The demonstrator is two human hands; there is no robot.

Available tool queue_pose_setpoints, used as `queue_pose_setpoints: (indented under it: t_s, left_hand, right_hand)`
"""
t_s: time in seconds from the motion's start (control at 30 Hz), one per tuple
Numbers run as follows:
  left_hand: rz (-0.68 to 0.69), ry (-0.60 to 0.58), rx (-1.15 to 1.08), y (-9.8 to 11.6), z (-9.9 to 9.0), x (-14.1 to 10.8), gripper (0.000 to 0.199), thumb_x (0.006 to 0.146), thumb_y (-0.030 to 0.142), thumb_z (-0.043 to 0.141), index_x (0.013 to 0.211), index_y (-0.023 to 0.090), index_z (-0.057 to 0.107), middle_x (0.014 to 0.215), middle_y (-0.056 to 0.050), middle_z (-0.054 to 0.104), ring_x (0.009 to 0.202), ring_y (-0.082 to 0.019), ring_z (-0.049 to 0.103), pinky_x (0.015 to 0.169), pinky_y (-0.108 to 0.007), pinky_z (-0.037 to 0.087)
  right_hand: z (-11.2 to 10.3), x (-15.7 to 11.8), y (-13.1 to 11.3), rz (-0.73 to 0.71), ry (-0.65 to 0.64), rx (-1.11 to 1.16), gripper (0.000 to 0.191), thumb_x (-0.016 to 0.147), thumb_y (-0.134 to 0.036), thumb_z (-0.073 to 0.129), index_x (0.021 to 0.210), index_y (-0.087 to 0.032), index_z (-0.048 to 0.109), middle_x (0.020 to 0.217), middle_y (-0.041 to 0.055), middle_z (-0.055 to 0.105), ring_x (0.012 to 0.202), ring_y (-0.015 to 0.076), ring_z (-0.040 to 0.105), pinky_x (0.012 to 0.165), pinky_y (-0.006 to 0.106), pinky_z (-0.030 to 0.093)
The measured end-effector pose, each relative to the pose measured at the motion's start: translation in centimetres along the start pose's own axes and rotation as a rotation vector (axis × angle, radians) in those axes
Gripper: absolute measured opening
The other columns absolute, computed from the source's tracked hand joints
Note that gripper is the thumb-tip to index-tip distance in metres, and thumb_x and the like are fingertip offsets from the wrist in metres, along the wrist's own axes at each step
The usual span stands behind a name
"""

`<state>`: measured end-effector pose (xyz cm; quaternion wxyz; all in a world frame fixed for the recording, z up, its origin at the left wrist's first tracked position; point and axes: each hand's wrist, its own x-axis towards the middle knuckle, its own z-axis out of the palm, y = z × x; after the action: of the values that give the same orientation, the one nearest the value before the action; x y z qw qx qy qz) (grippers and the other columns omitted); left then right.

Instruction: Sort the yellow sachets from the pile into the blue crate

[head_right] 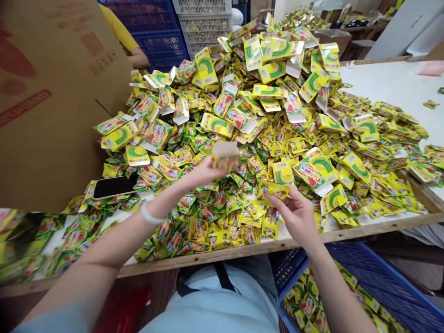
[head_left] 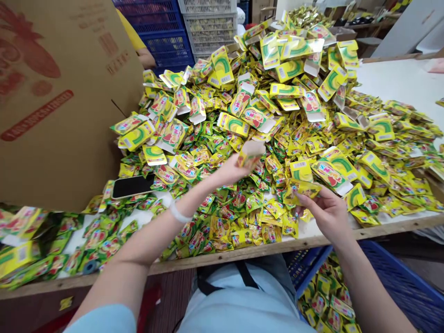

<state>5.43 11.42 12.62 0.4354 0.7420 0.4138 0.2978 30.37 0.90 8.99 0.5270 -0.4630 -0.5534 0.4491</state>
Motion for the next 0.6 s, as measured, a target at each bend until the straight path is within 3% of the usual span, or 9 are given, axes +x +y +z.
queue_pose_setpoints:
  t_s: [0.07,0.1,0.17,0.27,0.33,0.4,0.5,0.6]
  left_hand:
    - [-0.102,-0.245,-0.387,0.1,2.2,-4.3,0.022,0.079,0.026,0.059,0.098,0.015,0.062,0.095,-0.009,0.07,0.09,-0.022,0.067,0.085,-0.039,0.054]
    - [-0.163,-0.289,-0.494,0.2,3.3,-6.1,0.024,0.08,0.031,0.062,0.098,0.015,0.061,0.092,-0.008,0.069,0.084,-0.021,0.067,0.081,-0.038,0.054]
    - [-0.227,-0.261,-0.594,0.5,5.2,-8.7,0.036,0.077,0.04,0.071,0.1,0.016,0.058,0.086,-0.006,0.067,0.076,-0.018,0.065,0.075,-0.035,0.054]
    - [-0.211,-0.156,-0.589,1.0,6.6,-10.6,0.055,0.072,0.042,0.079,0.113,0.017,0.053,0.099,-0.007,0.066,0.088,-0.021,0.064,0.081,-0.035,0.053]
    - [-0.179,-0.117,-0.542,1.2,6.6,-11.0,0.062,0.072,0.04,0.08,0.122,0.018,0.049,0.111,-0.009,0.064,0.1,-0.024,0.063,0.088,-0.036,0.052]
    - [-0.158,-0.125,-0.463,1.1,6.5,-11.3,0.066,0.075,0.036,0.078,0.13,0.02,0.044,0.115,-0.009,0.063,0.105,-0.025,0.062,0.091,-0.037,0.05]
    - [-0.138,-0.177,-0.352,0.4,6.8,-11.6,0.069,0.08,0.031,0.072,0.138,0.021,0.037,0.113,-0.008,0.063,0.102,-0.024,0.063,0.091,-0.038,0.05]
    - [-0.138,-0.218,-0.282,-0.4,7.6,-12.1,0.069,0.08,0.029,0.069,0.14,0.021,0.035,0.115,-0.008,0.063,0.1,-0.024,0.063,0.09,-0.038,0.051]
  right_hand:
    - [1.4,-0.2,-1.0,-0.017,-0.003,0.065,0.018,0.085,-0.035,0.073,0.097,-0.022,0.068,0.078,0.0004,0.069,0.047,0.0114,0.058,0.04,0.025,0.048]
    - [2.2,-0.3,-1.5,-0.043,-0.002,0.078,0.018,0.085,-0.035,0.073,0.096,-0.022,0.067,0.075,-0.0001,0.068,0.045,0.011,0.056,0.039,0.024,0.047]
    - [3.7,-0.5,-2.4,-0.117,0.004,0.054,0.016,0.085,-0.033,0.073,0.096,-0.023,0.067,0.078,0.0006,0.067,0.048,0.0112,0.057,0.039,0.024,0.047]
    - [4.9,-0.4,-3.4,-0.284,-0.064,-0.12,0.011,0.088,-0.027,0.069,0.098,-0.023,0.067,0.095,0.0052,0.067,0.073,0.0167,0.066,0.055,0.027,0.054]
    - [4.8,-0.4,-3.9,-0.366,-0.192,-0.306,0.01,0.091,-0.024,0.064,0.1,-0.023,0.069,0.099,0.0067,0.066,0.087,0.0192,0.066,0.068,0.029,0.056]
    - [4.4,-0.5,-4.5,-0.389,-0.338,-0.495,0.013,0.094,-0.022,0.059,0.101,-0.022,0.07,0.094,0.0063,0.064,0.087,0.0184,0.064,0.073,0.029,0.054]
    - [3.6,-1.0,-5.3,-0.355,-0.492,-0.714,0.018,0.097,-0.018,0.052,0.101,-0.022,0.07,0.09,0.0056,0.061,0.077,0.0156,0.062,0.067,0.026,0.052]
    - [2.8,-1.7,-5.7,-0.312,-0.632,-0.785,0.022,0.098,-0.018,0.048,0.103,-0.022,0.069,0.091,0.0059,0.061,0.074,0.015,0.062,0.065,0.025,0.051]
